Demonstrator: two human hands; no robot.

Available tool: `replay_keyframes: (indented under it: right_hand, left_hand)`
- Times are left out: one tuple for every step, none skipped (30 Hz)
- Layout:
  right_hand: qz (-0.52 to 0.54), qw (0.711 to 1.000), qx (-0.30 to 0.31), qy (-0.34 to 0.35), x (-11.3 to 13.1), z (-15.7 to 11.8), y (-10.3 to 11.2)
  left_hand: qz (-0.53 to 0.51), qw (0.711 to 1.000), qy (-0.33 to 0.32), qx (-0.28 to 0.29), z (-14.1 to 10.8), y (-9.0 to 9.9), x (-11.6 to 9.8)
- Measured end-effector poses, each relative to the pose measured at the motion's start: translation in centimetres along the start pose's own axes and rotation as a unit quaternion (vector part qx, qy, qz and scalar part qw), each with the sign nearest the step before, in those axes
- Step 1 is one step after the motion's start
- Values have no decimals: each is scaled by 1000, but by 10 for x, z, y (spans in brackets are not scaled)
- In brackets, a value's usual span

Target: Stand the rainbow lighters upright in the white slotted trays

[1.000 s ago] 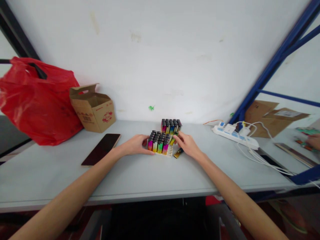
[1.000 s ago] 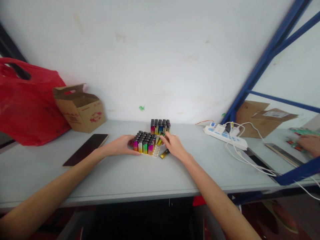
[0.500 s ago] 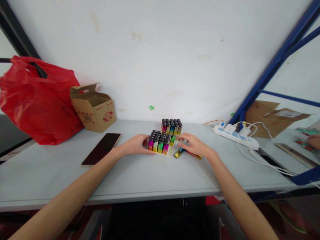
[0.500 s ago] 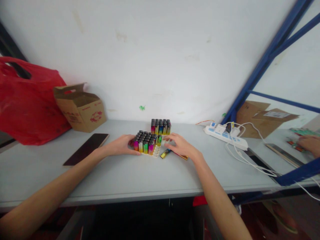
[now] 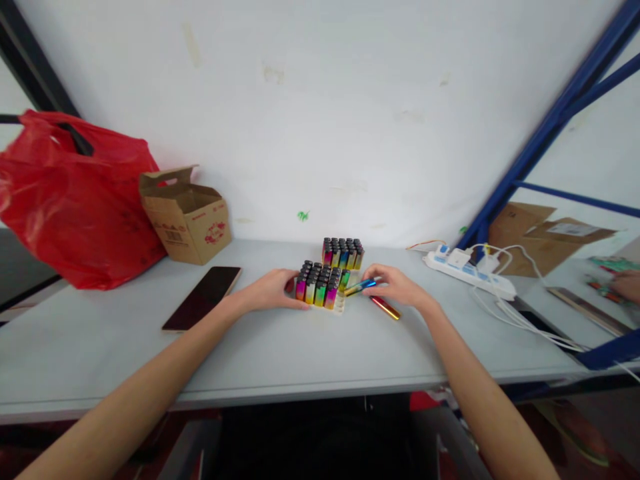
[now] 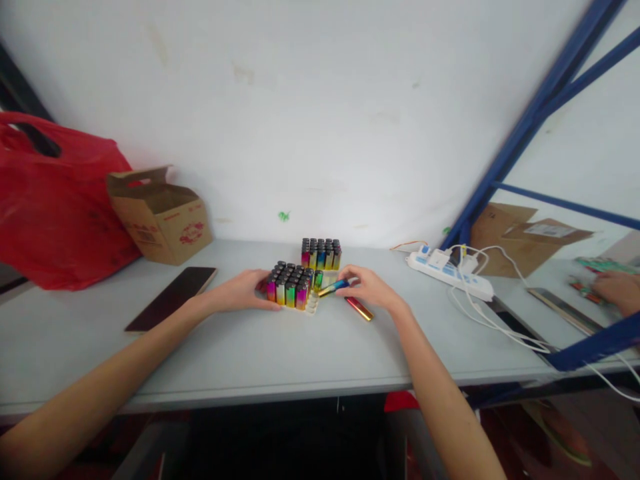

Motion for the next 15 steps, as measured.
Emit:
replay_keyframes:
  right_hand:
    - [25,1000,-7,0,1,0,0]
    - [51,999,-15,0,3,1,-1]
    - [77,997,-22,3,5,2,-2]
    - [105,994,-29,7,8,2,-3]
    - [135,990,-36,13,10,3,-4]
    - [166,985,-44,18,13,4,-4]
    - [197,979,-55,23,15,4,-4]
    - [225,972,-69,25,15,5,-3]
    - [250,964,-85,23,15,5,-2]
    - [270,957,-101,19,14,5,0]
    - [287,951,-116,15,12,5,1]
    - [301,945,-127,10,10,5,2]
    - [312,941,-134,6,8,5,2]
    - [319,938,-138,2,6,6,1]
    - [320,937,-141,-1,4,6,0]
  left_hand:
    - [1,1000,1,1,0,0,0]
    - [0,1000,1,1,0,-1,0]
    - [-1,1000,-1,0,0,0,0]
    - [-2,1000,-4,-1,1,0,0]
    - [-3,1000,-7,-3,1,0,-1]
    - [-2,1000,-9,-5,1,1,-2]
    - [0,1000,-10,-7,1,1,-2]
    - [3,1000,-10,-8,1,2,-2]
    - [7,1000,-9,-9,1,2,-2]
    - [10,1000,-9,-9,1,2,-2]
    - [11,1000,-8,-9,0,2,-2]
    - [12,1000,-8,-8,0,2,-2]
    - [11,1000,-7,-5,0,2,-2]
    - [10,1000,-6,-2,0,2,-2]
    - [10,1000,-5,1,0,1,-2]
Point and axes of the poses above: each hand's wrist, its own z-axis towards the middle knuckle, its own y-axis out of the back of the hand, x = y × z, the point moved 9 cm from there along z, towards the middle knuckle, and after that the axes turned 14 degrees about z, right-handed, at the moved point
